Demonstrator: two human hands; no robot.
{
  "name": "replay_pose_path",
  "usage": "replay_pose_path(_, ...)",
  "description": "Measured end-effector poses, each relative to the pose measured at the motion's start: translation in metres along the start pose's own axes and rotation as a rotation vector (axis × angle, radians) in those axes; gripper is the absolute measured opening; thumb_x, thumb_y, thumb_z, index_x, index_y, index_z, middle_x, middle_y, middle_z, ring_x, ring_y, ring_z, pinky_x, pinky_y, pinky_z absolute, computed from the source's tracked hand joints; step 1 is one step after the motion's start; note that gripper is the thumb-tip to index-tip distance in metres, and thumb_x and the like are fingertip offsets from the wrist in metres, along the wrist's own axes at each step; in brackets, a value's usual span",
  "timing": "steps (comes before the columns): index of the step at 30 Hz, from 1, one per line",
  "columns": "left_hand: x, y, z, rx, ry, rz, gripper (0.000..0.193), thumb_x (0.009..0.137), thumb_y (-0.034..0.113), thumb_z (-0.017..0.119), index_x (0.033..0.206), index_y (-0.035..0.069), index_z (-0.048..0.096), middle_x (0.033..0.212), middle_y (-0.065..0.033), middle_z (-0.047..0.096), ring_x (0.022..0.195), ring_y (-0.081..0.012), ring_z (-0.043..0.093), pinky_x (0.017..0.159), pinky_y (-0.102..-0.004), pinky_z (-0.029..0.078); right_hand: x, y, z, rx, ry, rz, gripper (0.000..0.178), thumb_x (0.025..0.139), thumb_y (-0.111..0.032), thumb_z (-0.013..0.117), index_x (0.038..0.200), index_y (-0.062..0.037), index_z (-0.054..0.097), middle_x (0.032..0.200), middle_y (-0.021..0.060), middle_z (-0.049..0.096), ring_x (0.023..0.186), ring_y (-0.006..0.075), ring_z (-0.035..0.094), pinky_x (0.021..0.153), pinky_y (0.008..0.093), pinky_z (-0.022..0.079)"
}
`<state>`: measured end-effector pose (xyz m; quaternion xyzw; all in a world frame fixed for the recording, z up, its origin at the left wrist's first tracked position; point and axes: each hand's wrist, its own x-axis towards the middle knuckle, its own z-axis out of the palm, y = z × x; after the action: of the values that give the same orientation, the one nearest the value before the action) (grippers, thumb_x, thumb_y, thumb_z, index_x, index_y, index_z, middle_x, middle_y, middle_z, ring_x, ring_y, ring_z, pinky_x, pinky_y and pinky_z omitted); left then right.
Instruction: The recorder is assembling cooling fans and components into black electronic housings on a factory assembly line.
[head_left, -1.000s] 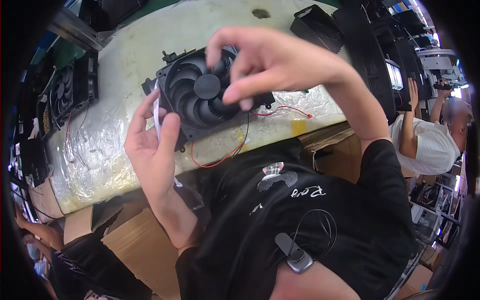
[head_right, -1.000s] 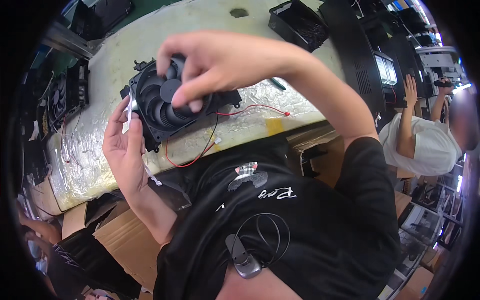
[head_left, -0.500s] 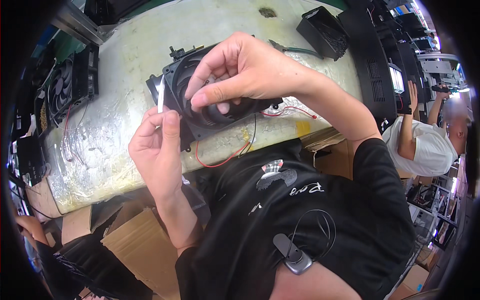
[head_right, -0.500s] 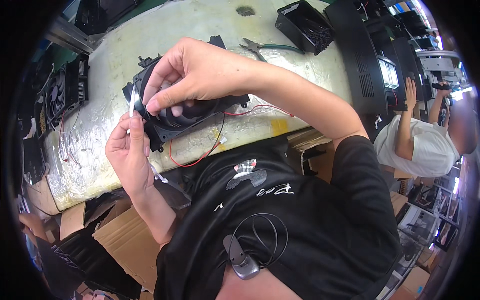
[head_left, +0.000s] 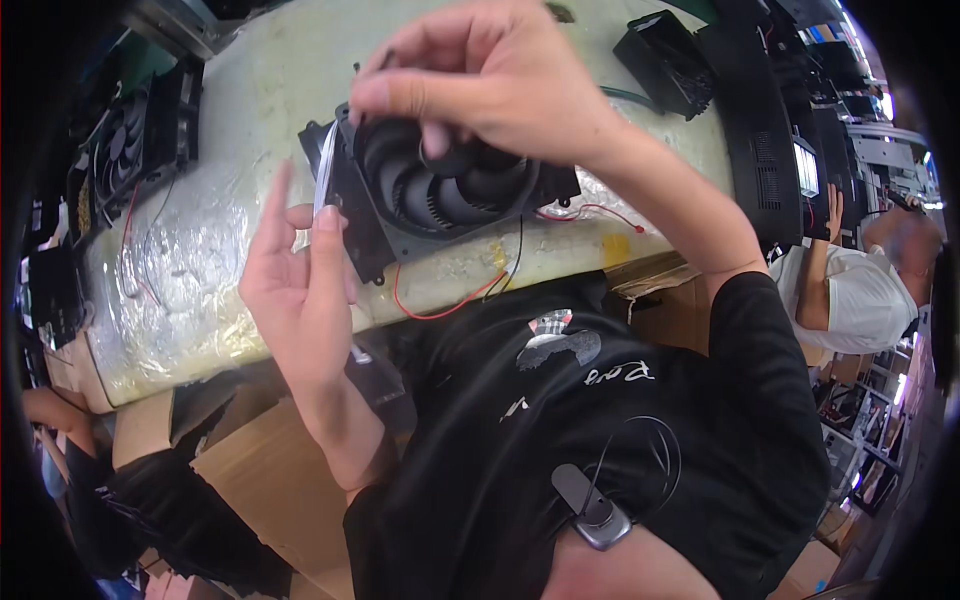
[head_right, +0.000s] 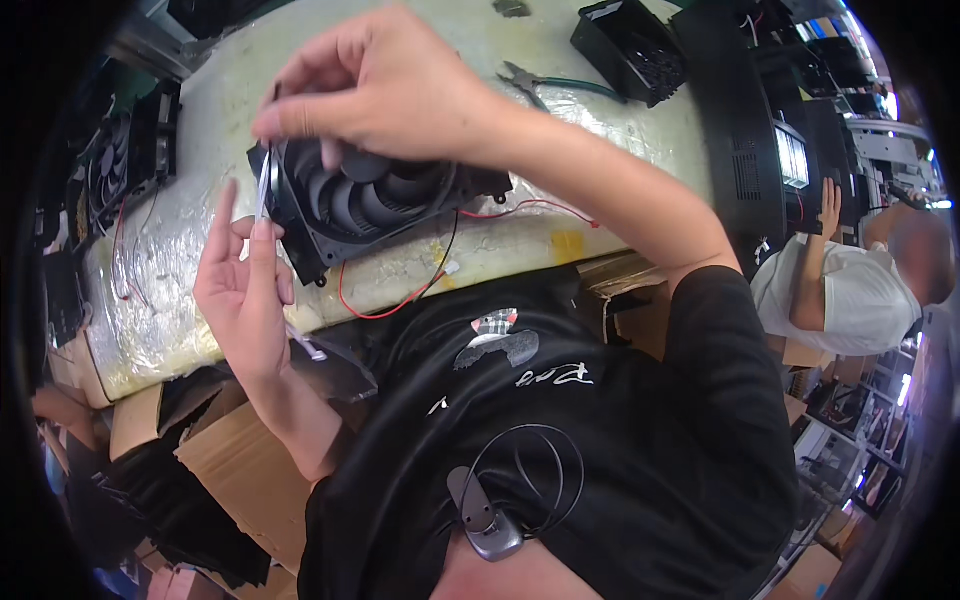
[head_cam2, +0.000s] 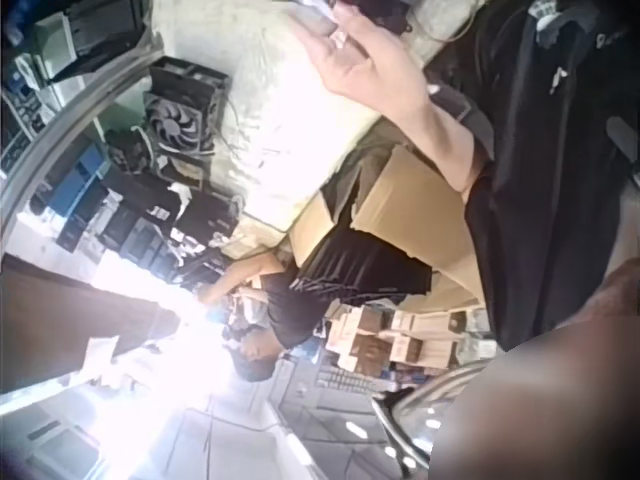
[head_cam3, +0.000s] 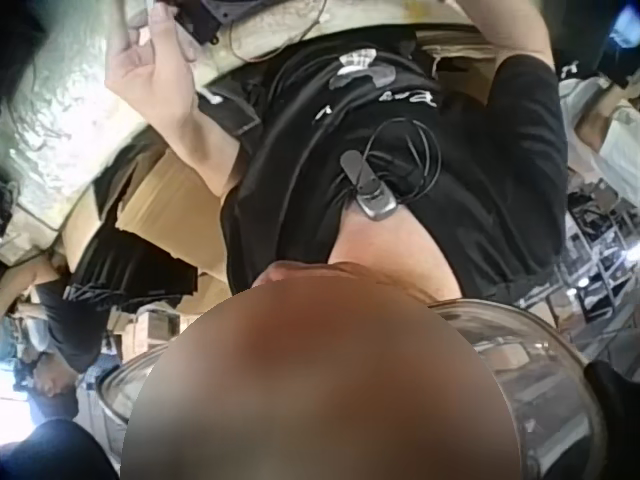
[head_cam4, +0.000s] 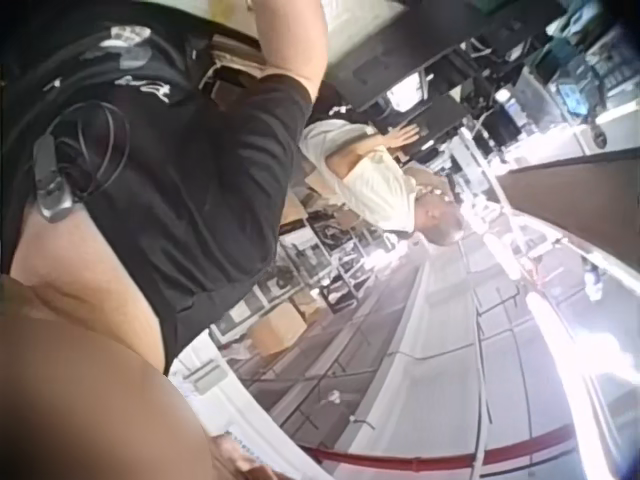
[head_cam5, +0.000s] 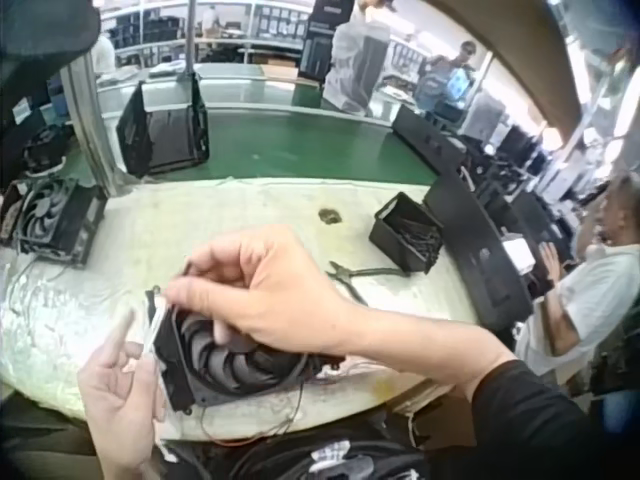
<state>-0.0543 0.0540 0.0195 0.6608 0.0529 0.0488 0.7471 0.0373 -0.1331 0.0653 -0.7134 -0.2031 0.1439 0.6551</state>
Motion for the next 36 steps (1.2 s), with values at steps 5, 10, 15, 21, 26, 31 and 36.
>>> replay_pose_path(5,-0.010,-0.005,-0.015,0.069,-0.004,-0.073,0.031,0.094,0.002,0.056,0.124,-0.007,0.057,0.080,-0.0058,0.061,0.048,-0.0027,0.046,0.043,-0.0174,0.033,0.019,-0.006,0.002,0.055,-0.031,-0.022,0.018,0.090,-0.009,0.066,0.101,0.0052,0.067,0.078,0.0058,0.069,0.054,0.0026,0.053,0.045,0.0187,0.040)
replay_pose_path(10,-0.013,-0.013,-0.014,0.020,0.006,-0.086,0.031,0.094,0.001,0.056,0.123,-0.008,0.057,0.080,-0.0065,0.062,0.048,-0.0034,0.048,0.043,-0.0172,0.035,0.032,0.005,0.011,-0.104,-0.075,-0.075,0.016,0.087,-0.007,0.066,0.094,0.0075,0.067,0.073,0.0081,0.068,0.057,0.0068,0.057,0.050,0.0216,0.045)
replay_pose_path(15,-0.013,-0.013,-0.013,0.007,0.020,-0.095,0.031,0.094,0.001,0.056,0.123,-0.008,0.057,0.080,-0.0067,0.062,0.047,-0.0035,0.048,0.043,-0.0170,0.035,0.032,-0.003,0.014,-0.318,-0.089,-0.254,0.015,0.083,-0.006,0.068,0.088,0.0086,0.066,0.068,0.0110,0.066,0.061,0.0091,0.059,0.056,0.0247,0.047)
replay_pose_path(21,-0.012,-0.012,-0.016,-0.024,0.004,-0.109,0.032,0.094,0.001,0.057,0.124,-0.009,0.056,0.079,-0.0065,0.062,0.046,-0.0031,0.047,0.043,-0.0170,0.035,0.037,0.004,0.014,-0.254,-0.134,-0.188,0.015,0.082,-0.005,0.068,0.086,0.0090,0.066,0.067,0.0112,0.066,0.062,0.0086,0.060,0.057,0.0246,0.047)
replay_pose_path(26,-0.013,-0.006,-0.013,-0.003,0.006,-0.143,0.032,0.094,0.002,0.057,0.124,-0.007,0.057,0.079,-0.0063,0.062,0.047,-0.0040,0.049,0.043,-0.0170,0.035,0.027,-0.016,0.041,-1.090,0.087,-0.071,0.015,0.082,-0.005,0.067,0.087,0.0095,0.066,0.065,0.0117,0.065,0.062,0.0098,0.061,0.057,0.0256,0.047)
replay_pose_path(31,-0.018,0.003,-0.016,0.113,-0.002,-0.135,0.031,0.094,0.002,0.054,0.124,-0.007,0.057,0.082,-0.0085,0.065,0.057,-0.0074,0.056,0.051,-0.0184,0.043,0.031,-0.006,0.013,-0.452,-0.274,-0.279,0.028,0.079,-0.007,0.066,0.103,0.0072,0.065,0.071,0.0158,0.064,0.070,0.0264,0.065,0.065,0.0345,0.049)
replay_pose_path(36,-0.027,0.020,-0.016,0.259,-0.102,-0.223,0.030,0.095,0.001,0.050,0.122,-0.007,0.058,0.086,-0.0114,0.068,0.069,-0.0092,0.061,0.061,-0.0208,0.049,0.020,0.010,0.021,-0.736,-0.192,-0.311,0.015,0.075,-0.018,0.071,0.086,-0.0083,0.074,0.081,0.0125,0.070,0.081,0.0312,0.067,0.076,0.0384,0.052)
